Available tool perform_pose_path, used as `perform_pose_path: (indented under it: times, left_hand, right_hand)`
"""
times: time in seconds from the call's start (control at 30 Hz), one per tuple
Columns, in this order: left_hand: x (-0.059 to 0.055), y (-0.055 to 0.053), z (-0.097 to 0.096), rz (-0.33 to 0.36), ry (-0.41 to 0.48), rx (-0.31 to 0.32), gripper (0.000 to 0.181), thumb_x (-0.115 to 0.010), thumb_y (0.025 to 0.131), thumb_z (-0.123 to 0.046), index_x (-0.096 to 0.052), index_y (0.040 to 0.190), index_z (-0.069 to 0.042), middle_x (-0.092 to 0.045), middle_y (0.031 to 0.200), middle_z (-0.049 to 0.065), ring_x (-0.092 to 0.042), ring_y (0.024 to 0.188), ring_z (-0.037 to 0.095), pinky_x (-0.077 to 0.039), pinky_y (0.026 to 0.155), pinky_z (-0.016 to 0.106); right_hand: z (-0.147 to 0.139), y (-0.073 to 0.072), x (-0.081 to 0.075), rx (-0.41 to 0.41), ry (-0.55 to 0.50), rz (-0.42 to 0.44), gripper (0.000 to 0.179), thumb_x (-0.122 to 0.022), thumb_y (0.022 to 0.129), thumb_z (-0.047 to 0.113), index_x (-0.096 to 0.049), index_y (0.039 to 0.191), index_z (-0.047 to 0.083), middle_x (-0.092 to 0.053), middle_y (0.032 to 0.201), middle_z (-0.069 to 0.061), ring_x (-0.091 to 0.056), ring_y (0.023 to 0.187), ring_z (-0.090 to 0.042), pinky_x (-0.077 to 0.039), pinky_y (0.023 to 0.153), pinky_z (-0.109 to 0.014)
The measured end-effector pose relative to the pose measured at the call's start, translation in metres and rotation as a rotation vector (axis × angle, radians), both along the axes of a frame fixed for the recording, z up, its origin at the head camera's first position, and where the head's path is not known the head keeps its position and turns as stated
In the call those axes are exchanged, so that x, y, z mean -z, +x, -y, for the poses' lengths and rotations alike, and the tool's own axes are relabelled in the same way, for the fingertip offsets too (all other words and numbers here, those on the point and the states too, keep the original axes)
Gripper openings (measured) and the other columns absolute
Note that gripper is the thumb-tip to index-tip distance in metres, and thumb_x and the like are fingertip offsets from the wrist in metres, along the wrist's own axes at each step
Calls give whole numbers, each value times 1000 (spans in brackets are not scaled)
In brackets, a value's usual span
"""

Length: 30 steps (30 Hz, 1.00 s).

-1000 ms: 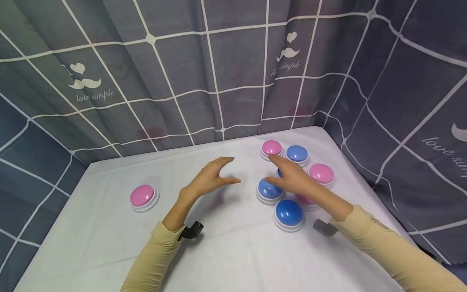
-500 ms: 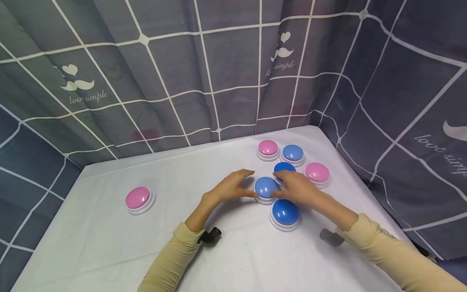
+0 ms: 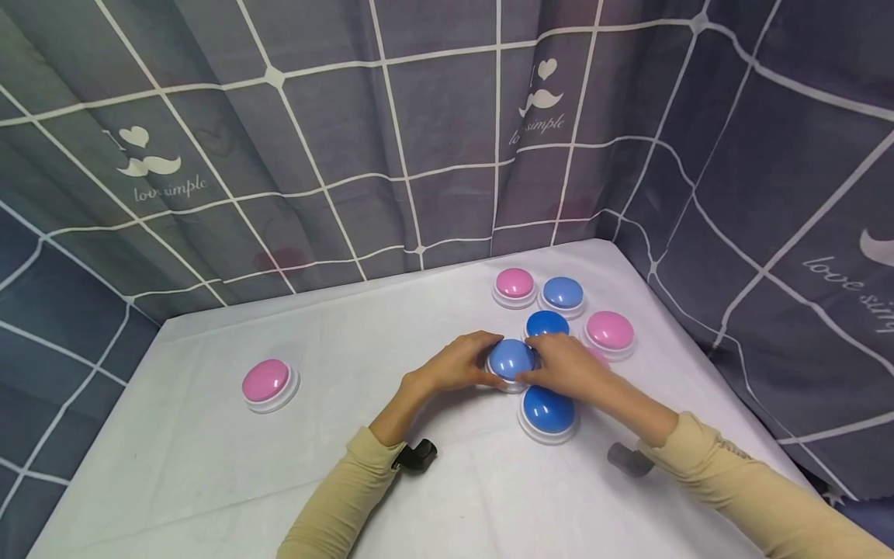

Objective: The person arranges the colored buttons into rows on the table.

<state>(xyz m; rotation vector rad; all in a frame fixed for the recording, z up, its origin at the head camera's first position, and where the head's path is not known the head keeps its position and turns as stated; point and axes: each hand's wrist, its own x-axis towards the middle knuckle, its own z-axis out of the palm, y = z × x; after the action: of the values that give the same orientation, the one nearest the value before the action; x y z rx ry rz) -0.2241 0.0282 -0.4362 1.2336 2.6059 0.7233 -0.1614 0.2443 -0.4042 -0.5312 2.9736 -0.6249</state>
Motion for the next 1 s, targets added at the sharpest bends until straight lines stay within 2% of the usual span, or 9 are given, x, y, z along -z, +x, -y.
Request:
perform_pose_path:
  times: [0.3,0.5,0.63,0.73,1.0]
  left_hand:
    - [2,-1,1,17,12,13,78,-86,78,-35,-52,140,-2,-58,136,8,-51,128,16,-34,108,23]
    - [1,-3,3,-2,39,15,74,-87,76,-35,-57,136,-4,-62,131,6,-54,123,14,-36,106,21]
    - [-3,-3,13,5,57,-23,72,-86,77,-37,-58,135,-4,-62,131,6,-54,124,15,-37,106,24]
    - [-8,-3,24,4,82,-69,73,-86,78,-38,-58,136,-4,-61,133,6,-54,126,17,-38,107,28]
    - [-37,-2,66,-49,140,-215,74,-88,75,-38,-58,135,-7,-62,132,6,-55,123,22,-43,103,40]
  right_hand:
    - [1,-2,2,19,-24,44,64,-85,77,40,-65,120,-4,-70,101,-14,-68,87,-28,-58,72,-45]
    - [2,-2,5,23,-60,28,68,-83,79,38,-61,125,-6,-69,109,-19,-67,97,-34,-57,79,-49]
    - [7,-2,3,9,-112,19,68,-81,82,34,-57,131,-6,-66,119,-23,-63,109,-40,-54,87,-53]
    - [15,-4,0,-7,-163,-13,67,-81,84,31,-56,134,-5,-65,123,-23,-62,112,-40,-52,89,-53]
    - [54,-17,-14,-29,-288,-135,65,-81,84,26,-55,137,-1,-62,129,-20,-62,112,-40,-52,89,-53]
